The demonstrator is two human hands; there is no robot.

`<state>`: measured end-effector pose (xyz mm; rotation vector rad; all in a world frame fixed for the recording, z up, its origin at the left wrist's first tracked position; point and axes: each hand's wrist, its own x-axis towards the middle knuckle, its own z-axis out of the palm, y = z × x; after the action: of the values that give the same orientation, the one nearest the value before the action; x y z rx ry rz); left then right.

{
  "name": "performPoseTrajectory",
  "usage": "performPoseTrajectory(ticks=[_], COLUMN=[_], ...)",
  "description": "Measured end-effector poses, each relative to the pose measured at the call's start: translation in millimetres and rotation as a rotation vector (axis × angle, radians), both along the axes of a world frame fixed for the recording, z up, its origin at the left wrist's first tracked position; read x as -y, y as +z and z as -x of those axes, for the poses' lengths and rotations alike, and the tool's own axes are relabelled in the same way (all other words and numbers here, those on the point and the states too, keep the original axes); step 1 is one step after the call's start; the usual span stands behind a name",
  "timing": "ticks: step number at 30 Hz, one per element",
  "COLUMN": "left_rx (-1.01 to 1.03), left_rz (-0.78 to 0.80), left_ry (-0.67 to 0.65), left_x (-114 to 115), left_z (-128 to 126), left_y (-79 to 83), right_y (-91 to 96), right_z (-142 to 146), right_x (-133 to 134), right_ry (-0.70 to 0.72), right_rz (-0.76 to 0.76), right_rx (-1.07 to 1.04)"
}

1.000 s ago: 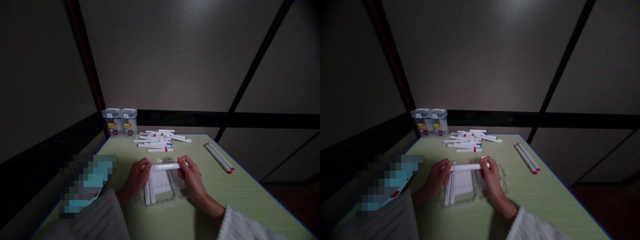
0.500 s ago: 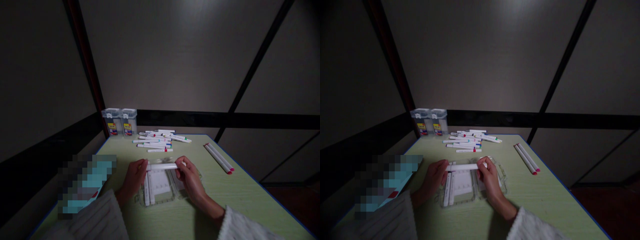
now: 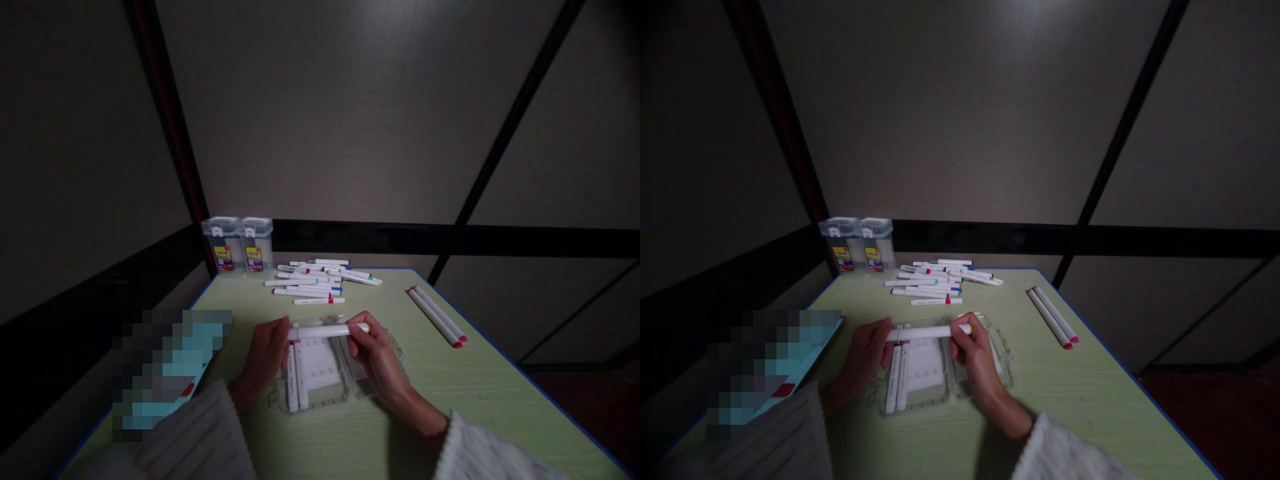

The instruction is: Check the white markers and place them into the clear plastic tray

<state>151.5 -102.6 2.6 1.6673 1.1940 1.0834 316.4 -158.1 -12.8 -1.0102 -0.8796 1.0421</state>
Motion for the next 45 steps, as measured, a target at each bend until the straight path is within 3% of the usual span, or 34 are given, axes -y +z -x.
performPoseTrajectory(ticks=[31,39,45], left_rx=[0.036,0.096,0.009], left_rz=[-0.074,-0.102,-0.159], left_ry=[0.01,-0.088,-0.213], left_x=[-1.7,1.7,3.6], left_z=[3.1,4.3,6.8], left_y=[-6.1,-8.6,-9.1], right_y=[0.7,-1.9,-5.2], right_z=[-0.6,-1.5,-3.7], right_x=[-0.2,-2.2,-5.1], right_ry=[-0.082,-0.146,-0.189], right_rz=[-0.002,0.081,0.071], right_rx=[0.282,0.252,0.203])
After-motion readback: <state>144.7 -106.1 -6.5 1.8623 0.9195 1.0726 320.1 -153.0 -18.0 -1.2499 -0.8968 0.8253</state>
